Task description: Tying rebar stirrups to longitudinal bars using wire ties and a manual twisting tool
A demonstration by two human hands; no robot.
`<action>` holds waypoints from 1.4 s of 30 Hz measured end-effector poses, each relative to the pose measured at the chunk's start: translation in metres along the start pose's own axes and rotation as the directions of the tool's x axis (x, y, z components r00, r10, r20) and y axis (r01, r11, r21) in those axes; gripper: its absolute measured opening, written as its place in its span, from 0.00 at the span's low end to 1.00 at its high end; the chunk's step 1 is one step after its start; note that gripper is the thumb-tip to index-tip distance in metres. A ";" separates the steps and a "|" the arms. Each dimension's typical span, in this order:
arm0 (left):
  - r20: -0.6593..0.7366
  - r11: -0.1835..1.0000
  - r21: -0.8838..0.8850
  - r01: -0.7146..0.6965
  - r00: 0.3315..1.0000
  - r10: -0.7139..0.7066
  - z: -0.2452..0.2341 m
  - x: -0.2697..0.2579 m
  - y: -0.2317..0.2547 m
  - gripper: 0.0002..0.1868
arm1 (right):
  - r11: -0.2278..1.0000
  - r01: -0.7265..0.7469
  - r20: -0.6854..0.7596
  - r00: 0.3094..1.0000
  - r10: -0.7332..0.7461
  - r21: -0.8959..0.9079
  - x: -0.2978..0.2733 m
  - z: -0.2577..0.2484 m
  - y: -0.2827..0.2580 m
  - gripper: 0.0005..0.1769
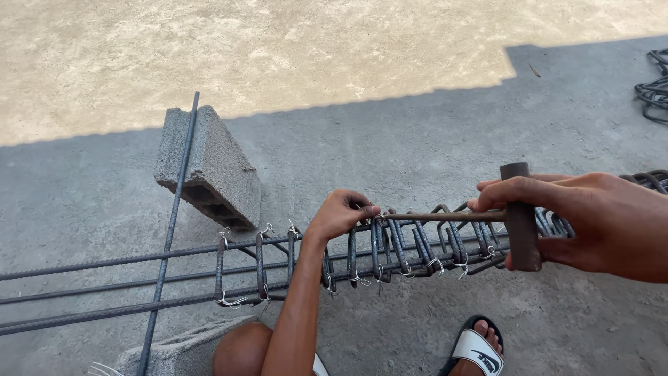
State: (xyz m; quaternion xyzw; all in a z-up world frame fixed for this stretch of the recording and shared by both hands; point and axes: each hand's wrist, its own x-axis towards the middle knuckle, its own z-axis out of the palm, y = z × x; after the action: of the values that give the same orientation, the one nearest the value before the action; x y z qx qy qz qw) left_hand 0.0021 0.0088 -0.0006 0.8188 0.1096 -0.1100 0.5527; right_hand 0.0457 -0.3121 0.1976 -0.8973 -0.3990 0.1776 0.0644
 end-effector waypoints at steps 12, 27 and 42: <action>0.025 0.999 0.034 -0.023 0.999 0.022 0.003 0.002 -0.003 0.23 | 0.756 0.190 -0.354 0.795 -0.492 -0.626 0.039 -0.009 -0.016 0.22; 0.053 0.999 0.028 -0.040 0.998 0.039 0.009 0.020 -0.013 0.19 | 0.458 0.283 -0.109 0.744 -0.659 -0.843 0.096 -0.059 0.017 0.38; 0.047 1.000 0.013 -0.018 0.999 0.018 0.003 0.008 0.000 0.11 | 0.562 0.531 0.090 0.773 -0.628 -0.634 0.210 -0.086 -0.087 0.20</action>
State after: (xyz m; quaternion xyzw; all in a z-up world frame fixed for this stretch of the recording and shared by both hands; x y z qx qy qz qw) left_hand 0.0096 0.0062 -0.0047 0.8206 0.0886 -0.1248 0.5507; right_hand 0.1471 -0.0964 0.2434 -0.6934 -0.7011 -0.0630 -0.1539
